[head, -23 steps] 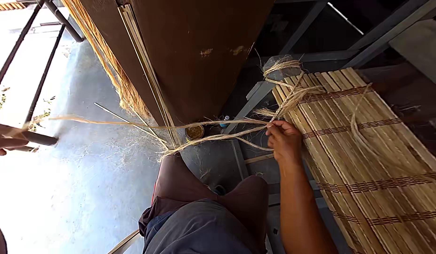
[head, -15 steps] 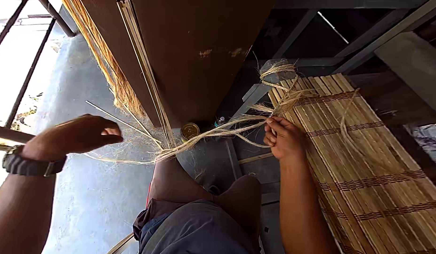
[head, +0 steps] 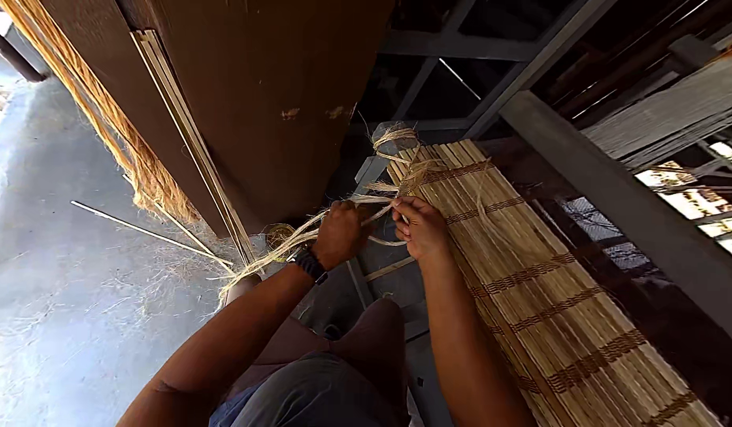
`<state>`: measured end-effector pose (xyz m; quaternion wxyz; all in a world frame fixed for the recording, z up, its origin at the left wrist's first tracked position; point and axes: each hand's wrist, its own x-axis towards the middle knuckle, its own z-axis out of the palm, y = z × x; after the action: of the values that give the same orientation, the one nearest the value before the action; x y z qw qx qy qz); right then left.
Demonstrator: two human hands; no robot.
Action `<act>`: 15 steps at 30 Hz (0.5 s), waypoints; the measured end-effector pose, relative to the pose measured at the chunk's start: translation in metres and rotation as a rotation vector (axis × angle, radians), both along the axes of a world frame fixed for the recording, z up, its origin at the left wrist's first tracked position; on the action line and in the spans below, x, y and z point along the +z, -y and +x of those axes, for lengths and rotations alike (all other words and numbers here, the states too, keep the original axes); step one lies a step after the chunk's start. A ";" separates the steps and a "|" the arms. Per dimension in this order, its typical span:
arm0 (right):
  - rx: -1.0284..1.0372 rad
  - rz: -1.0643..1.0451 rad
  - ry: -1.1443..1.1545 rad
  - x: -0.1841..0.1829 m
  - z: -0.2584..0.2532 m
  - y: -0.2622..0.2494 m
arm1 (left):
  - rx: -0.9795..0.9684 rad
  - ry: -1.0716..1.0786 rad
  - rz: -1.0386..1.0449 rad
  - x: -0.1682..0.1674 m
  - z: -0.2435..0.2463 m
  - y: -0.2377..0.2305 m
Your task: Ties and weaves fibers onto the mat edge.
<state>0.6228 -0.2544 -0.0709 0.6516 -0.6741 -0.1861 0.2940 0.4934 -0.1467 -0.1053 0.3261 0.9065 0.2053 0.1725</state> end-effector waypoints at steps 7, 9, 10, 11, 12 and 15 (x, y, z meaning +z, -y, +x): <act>-0.021 -0.172 0.514 -0.049 0.007 -0.009 | -0.097 0.047 -0.808 0.059 -0.048 -0.057; -0.030 -0.216 0.558 -0.062 0.010 -0.009 | -0.078 0.033 -0.741 0.073 -0.075 -0.076; -0.040 -0.230 0.573 -0.067 0.011 -0.009 | -0.076 0.049 -0.709 0.078 -0.090 -0.087; -0.049 -0.242 0.581 -0.070 0.013 -0.008 | -0.079 0.084 -0.705 0.082 -0.107 -0.099; -0.058 -0.252 0.585 -0.072 0.015 -0.008 | -0.075 0.132 -0.717 0.085 -0.124 -0.110; -0.079 -0.285 0.585 -0.074 0.017 -0.006 | -0.035 0.244 -0.703 0.096 -0.180 -0.137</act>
<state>0.6403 -0.2487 -0.1447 0.4806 -0.8211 -0.2959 0.0854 0.3137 -0.0095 -0.0089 0.6425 0.7152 0.1962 0.1927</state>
